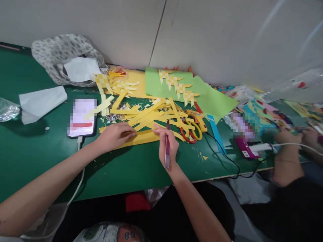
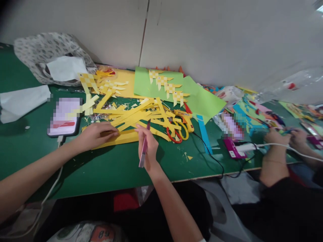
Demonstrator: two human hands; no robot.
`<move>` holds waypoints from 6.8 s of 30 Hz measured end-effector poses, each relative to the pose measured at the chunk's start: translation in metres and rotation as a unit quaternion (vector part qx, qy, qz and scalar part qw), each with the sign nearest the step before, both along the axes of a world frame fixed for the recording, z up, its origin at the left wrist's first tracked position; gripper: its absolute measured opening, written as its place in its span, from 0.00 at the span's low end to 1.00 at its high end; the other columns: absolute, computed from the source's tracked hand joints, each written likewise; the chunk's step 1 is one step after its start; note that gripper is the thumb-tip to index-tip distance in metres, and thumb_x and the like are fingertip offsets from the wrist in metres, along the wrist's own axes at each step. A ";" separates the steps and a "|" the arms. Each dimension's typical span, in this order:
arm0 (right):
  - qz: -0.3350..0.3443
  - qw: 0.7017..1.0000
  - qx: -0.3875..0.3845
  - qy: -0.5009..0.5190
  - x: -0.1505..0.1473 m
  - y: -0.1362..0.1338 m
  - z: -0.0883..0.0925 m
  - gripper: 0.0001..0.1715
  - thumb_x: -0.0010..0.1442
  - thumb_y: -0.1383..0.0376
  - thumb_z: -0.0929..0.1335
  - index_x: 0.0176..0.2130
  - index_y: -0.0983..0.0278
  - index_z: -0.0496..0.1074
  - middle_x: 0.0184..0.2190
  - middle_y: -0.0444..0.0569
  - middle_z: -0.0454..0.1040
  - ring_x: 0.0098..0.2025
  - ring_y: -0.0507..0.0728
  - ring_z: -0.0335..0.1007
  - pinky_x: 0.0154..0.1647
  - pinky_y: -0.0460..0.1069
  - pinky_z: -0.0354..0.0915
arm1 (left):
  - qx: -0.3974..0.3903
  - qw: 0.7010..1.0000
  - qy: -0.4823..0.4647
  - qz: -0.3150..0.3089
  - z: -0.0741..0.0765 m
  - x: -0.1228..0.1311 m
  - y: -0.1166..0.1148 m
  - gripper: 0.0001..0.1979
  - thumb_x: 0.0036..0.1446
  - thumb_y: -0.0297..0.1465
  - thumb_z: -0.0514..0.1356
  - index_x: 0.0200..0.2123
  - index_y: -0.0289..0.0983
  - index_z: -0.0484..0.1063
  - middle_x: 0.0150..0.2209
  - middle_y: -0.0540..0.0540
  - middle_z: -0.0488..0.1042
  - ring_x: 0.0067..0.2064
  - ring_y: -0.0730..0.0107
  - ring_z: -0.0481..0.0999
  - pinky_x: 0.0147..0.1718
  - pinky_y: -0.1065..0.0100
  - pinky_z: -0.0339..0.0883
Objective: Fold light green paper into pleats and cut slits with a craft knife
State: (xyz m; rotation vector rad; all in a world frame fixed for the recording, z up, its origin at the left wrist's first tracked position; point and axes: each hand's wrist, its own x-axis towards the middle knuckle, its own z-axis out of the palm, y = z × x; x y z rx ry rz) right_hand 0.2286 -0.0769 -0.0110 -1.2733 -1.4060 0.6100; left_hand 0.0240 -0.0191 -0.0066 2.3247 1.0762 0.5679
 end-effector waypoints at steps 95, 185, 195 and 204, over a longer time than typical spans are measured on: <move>-0.018 0.949 -0.117 0.291 0.007 0.020 0.016 0.11 0.52 0.61 0.67 0.23 0.63 0.72 0.17 0.42 0.68 0.18 0.49 0.59 0.22 0.46 0.62 | -0.023 0.998 0.053 0.019 0.000 0.001 -0.005 0.11 0.58 0.35 0.55 0.41 0.43 0.74 0.36 0.48 0.78 0.36 0.65 0.75 0.30 0.69 0.62; 0.069 0.971 -0.201 0.113 -0.016 0.016 -0.008 0.14 0.44 0.60 0.75 0.22 0.62 0.68 0.16 0.42 0.69 0.20 0.52 0.65 0.21 0.47 0.60 | -0.068 0.997 0.033 -0.030 -0.003 -0.008 0.012 0.07 0.51 0.32 0.59 0.29 0.40 0.77 0.29 0.51 0.78 0.30 0.73 0.73 0.27 0.74 0.58; 0.081 0.974 -0.195 0.086 -0.016 0.016 -0.006 0.14 0.47 0.59 0.74 0.22 0.62 0.69 0.17 0.42 0.68 0.20 0.50 0.62 0.20 0.46 0.57 | -0.080 0.996 0.022 -0.024 -0.005 -0.009 0.013 0.07 0.51 0.33 0.59 0.29 0.40 0.78 0.28 0.51 0.77 0.29 0.73 0.72 0.27 0.74 0.59; 0.079 0.972 -0.199 0.096 -0.016 0.015 -0.010 0.13 0.48 0.58 0.74 0.23 0.62 0.69 0.20 0.43 0.70 0.22 0.52 0.65 0.23 0.47 0.61 | -0.076 0.996 0.024 -0.031 -0.002 -0.008 0.013 0.07 0.52 0.32 0.58 0.29 0.41 0.77 0.27 0.52 0.77 0.28 0.74 0.72 0.27 0.74 0.58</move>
